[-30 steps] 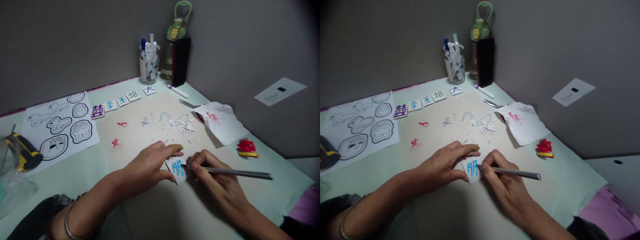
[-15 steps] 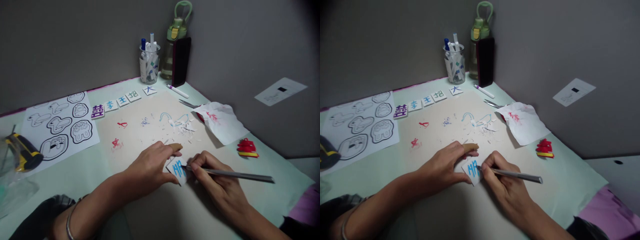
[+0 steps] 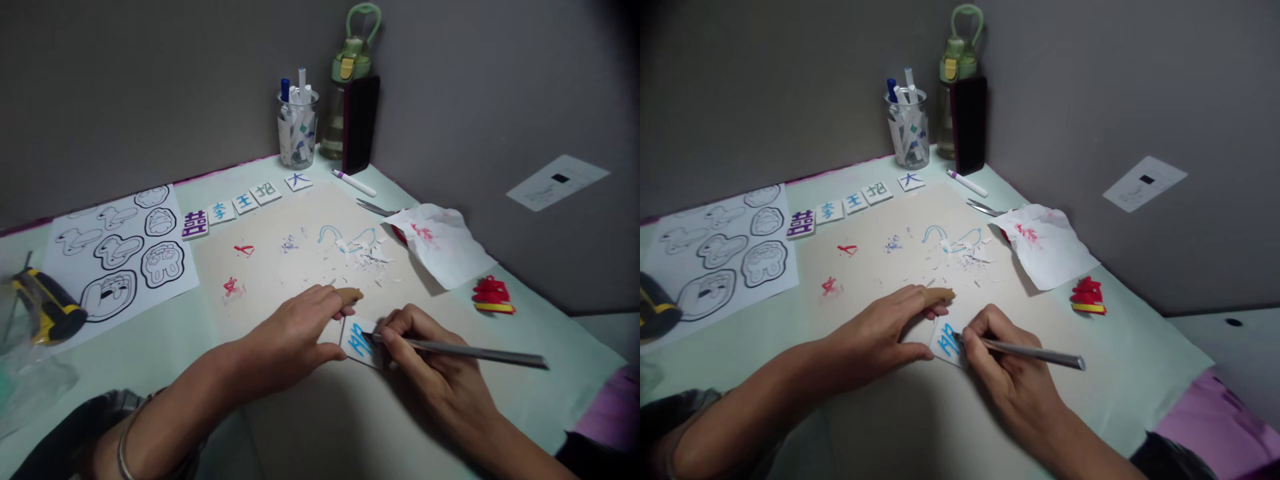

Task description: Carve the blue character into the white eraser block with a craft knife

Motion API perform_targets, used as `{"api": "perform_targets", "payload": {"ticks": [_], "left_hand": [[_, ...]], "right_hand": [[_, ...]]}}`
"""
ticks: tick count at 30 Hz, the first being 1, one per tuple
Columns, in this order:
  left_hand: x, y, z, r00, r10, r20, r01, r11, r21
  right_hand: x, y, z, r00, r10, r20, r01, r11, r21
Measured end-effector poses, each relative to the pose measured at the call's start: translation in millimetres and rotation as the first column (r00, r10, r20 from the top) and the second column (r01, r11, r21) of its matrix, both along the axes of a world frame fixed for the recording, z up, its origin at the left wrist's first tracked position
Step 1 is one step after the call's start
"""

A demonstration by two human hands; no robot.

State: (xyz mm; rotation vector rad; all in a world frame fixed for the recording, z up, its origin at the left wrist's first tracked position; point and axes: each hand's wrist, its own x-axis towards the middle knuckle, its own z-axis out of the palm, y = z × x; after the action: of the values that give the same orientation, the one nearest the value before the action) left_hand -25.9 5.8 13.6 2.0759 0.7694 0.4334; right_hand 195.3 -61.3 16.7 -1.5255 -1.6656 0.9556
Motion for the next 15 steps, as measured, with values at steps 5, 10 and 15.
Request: {"api": "perform_targets", "payload": {"ticks": [5, 10, 15], "left_hand": [[5, -2, -0.3, 0.999, 0.018, -0.032, -0.016, 0.998, 0.056], [8, -5, -0.5, 0.997, 0.031, -0.067, -0.023, 0.991, 0.129], [15, -9, -4.6, 0.993, 0.076, -0.09, -0.056, 0.977, 0.206]], "right_hand": [[2, -1, -2.1, 1.0, 0.018, 0.018, -0.019, 0.999, 0.036], [2, -1, -1.2, 0.999, 0.029, 0.037, -0.031, 0.998, 0.045], [1, -3, 0.2, 0.998, 0.043, 0.035, -0.045, 0.998, 0.047]]}}
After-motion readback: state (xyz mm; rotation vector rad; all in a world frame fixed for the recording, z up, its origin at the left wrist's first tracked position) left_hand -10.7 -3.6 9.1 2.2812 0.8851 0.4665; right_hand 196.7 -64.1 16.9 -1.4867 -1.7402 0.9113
